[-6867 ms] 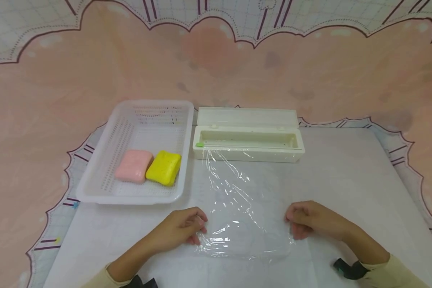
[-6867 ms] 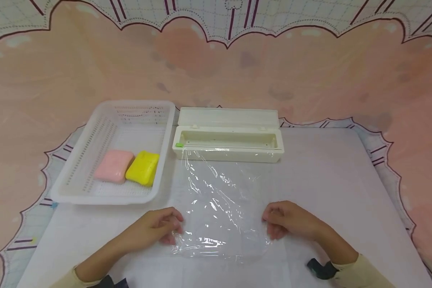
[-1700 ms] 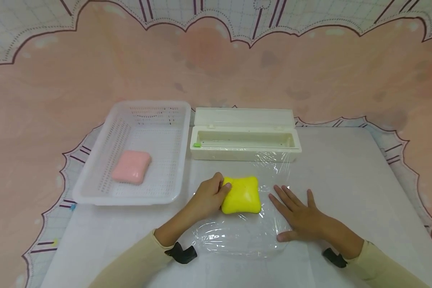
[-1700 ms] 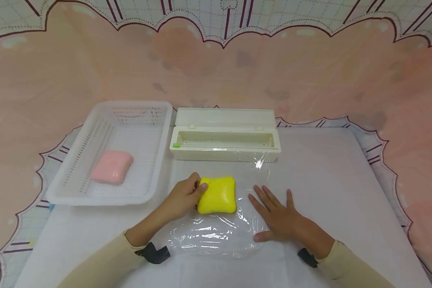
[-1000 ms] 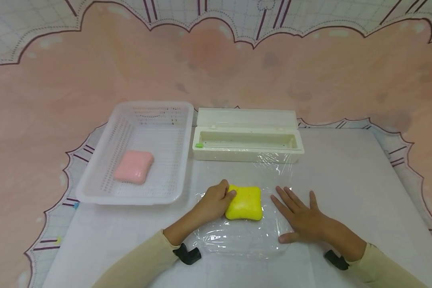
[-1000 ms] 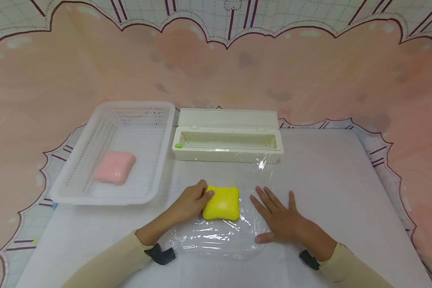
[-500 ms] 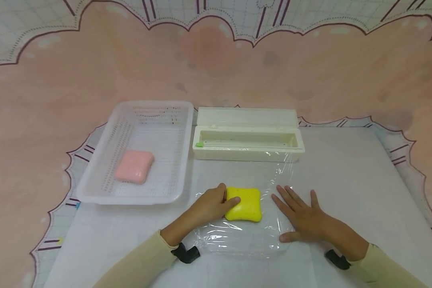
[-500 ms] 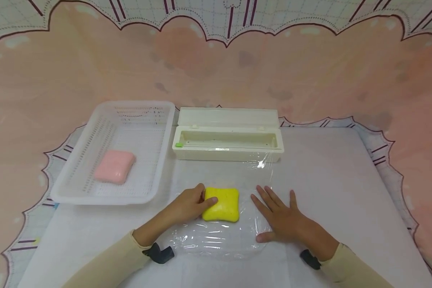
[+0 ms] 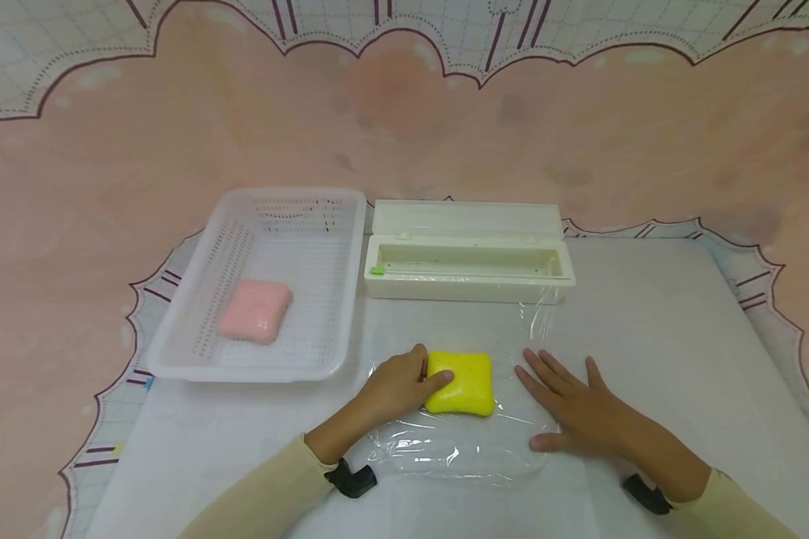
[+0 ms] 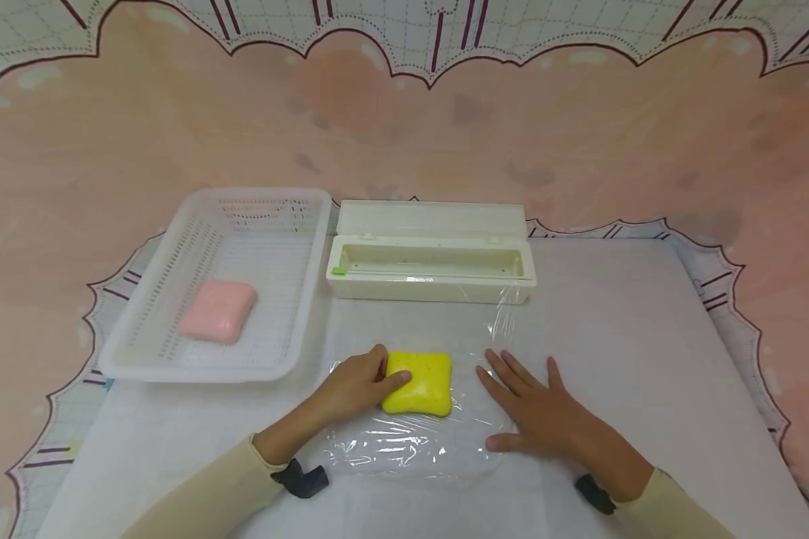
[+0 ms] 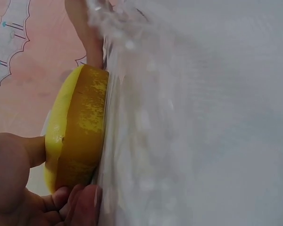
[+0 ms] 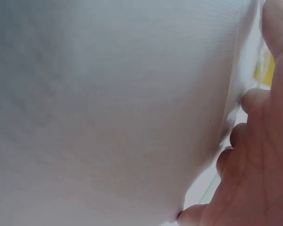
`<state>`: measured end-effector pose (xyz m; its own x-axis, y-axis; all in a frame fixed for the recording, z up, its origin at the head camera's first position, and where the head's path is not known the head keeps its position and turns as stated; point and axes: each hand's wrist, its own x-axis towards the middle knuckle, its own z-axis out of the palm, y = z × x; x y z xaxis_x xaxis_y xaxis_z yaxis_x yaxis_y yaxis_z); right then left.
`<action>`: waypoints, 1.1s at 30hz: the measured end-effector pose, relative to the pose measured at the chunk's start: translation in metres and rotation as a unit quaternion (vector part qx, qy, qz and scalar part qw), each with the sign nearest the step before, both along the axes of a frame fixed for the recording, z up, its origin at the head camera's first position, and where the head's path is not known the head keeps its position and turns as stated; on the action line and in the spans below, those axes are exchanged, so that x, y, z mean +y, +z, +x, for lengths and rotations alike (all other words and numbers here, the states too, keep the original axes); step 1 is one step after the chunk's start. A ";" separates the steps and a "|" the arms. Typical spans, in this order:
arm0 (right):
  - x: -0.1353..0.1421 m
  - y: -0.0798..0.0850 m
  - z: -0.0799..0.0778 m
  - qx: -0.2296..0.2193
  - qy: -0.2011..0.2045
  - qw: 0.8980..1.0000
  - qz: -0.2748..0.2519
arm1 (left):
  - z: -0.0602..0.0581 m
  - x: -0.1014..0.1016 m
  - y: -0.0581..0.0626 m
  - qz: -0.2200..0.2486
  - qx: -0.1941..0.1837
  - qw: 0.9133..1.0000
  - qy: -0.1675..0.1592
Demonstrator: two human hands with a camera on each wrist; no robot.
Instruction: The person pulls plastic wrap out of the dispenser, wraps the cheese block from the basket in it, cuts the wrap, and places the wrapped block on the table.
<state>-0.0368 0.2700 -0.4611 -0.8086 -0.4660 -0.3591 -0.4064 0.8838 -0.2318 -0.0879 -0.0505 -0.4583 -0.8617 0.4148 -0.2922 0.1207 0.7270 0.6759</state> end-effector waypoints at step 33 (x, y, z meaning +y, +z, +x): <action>0.015 0.002 0.001 -0.116 0.045 0.959 -0.254 | 0.029 -0.100 -0.007 0.047 0.089 0.964 -0.246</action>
<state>-0.0357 0.2852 -0.4595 -0.6827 -0.6929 -0.2319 -0.3621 0.5965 -0.7163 -0.0586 -0.1503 -0.4657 -0.5871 0.8034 -0.0995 0.5556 0.4893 0.6722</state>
